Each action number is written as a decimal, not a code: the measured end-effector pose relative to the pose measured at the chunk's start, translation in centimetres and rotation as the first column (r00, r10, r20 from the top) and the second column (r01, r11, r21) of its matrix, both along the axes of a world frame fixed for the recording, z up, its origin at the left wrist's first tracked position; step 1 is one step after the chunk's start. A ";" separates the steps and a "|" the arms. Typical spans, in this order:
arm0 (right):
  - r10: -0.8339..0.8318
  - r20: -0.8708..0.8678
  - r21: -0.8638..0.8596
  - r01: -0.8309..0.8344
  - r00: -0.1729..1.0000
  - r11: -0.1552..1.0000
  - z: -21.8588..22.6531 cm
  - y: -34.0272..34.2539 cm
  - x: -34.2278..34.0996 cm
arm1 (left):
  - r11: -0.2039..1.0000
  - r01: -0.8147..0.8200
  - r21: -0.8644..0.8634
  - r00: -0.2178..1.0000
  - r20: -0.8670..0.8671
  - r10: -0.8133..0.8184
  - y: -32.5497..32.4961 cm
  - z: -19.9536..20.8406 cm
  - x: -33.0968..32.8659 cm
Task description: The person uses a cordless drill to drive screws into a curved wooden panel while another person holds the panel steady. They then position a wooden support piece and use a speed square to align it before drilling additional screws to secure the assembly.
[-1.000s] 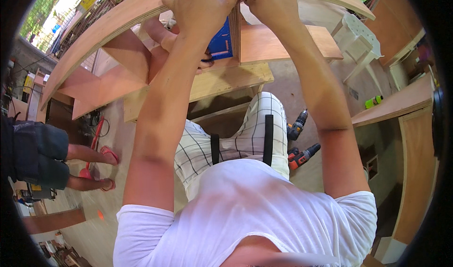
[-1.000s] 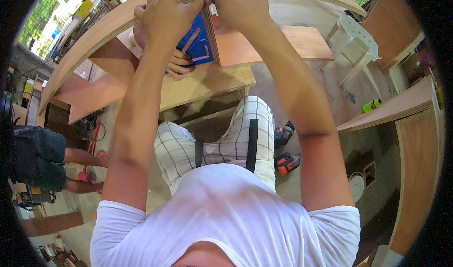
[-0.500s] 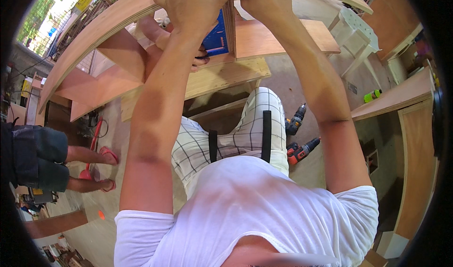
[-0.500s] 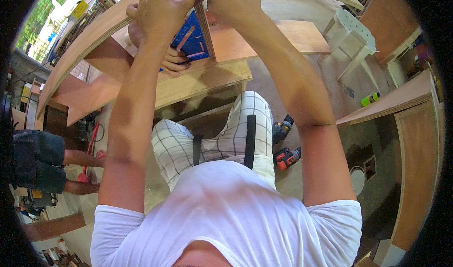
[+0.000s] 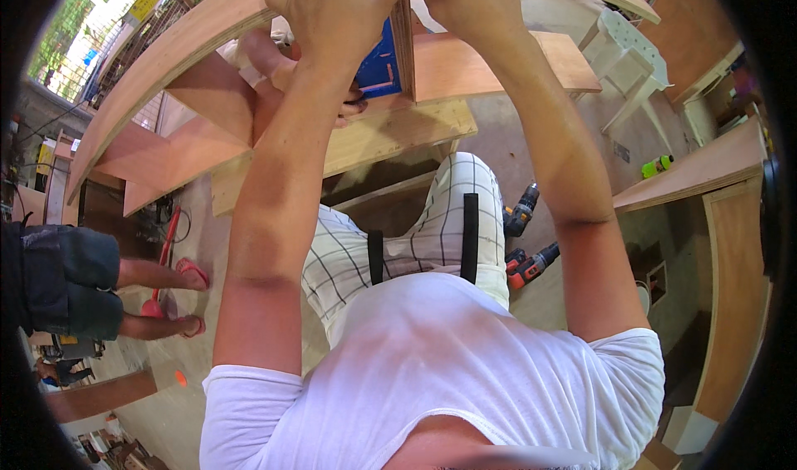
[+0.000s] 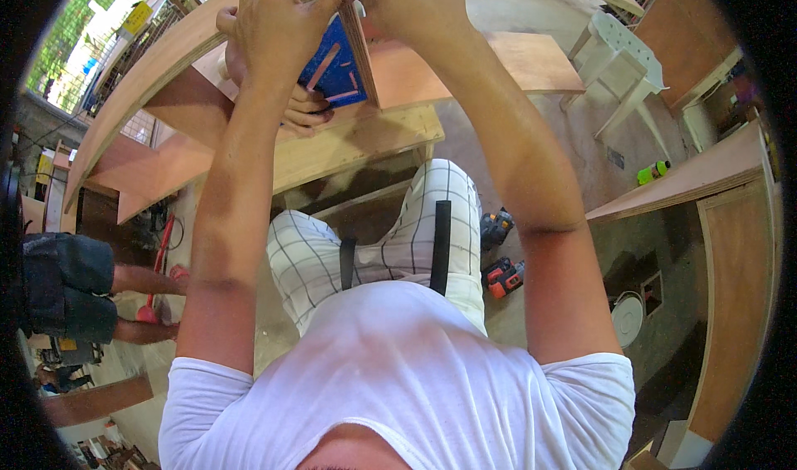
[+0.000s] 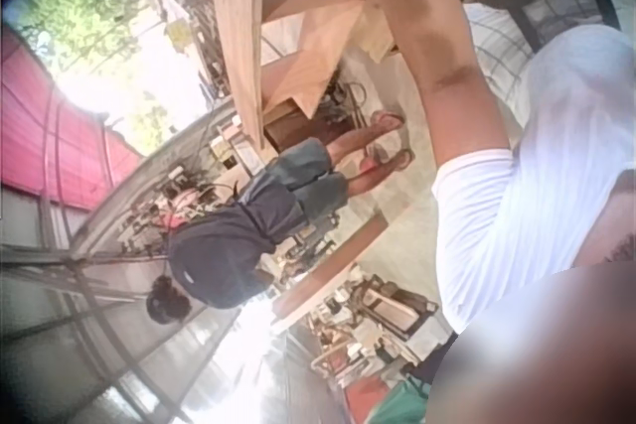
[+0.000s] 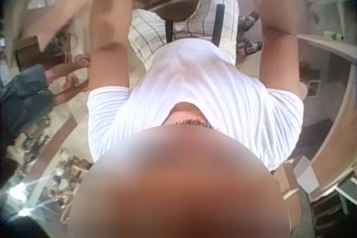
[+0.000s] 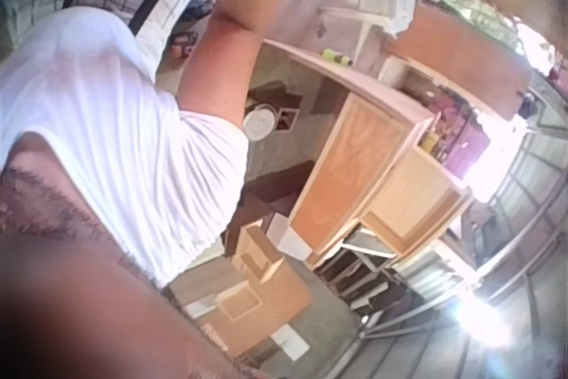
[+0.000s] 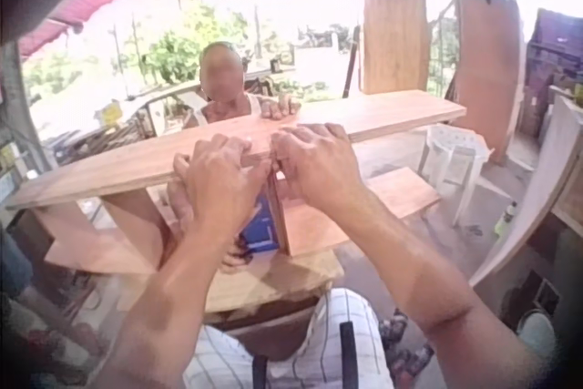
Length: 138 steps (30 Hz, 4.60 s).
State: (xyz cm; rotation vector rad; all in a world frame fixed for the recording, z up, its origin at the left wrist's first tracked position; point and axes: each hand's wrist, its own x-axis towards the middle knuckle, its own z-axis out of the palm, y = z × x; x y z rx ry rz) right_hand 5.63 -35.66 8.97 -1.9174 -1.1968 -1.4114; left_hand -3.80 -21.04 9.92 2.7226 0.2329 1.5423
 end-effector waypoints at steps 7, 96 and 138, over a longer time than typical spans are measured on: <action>0.026 -0.035 -0.070 -0.028 0.999 0.997 0.4 -1.0 -0.4 | 0.989 -0.005 0.146 0.999 -0.031 0.010 2.3 -0.6 0.6; -0.223 -0.047 -0.205 0.209 0.974 0.956 2.0 -2.2 1.6 | 0.978 -0.069 0.196 0.997 0.051 0.060 2.4 -1.4 1.3; 0.264 -0.533 0.407 -0.030 0.804 0.913 -15.9 -6.4 -3.3 | -0.710 -0.148 -0.688 0.989 -0.112 -0.097 5.5 -33.8 -38.2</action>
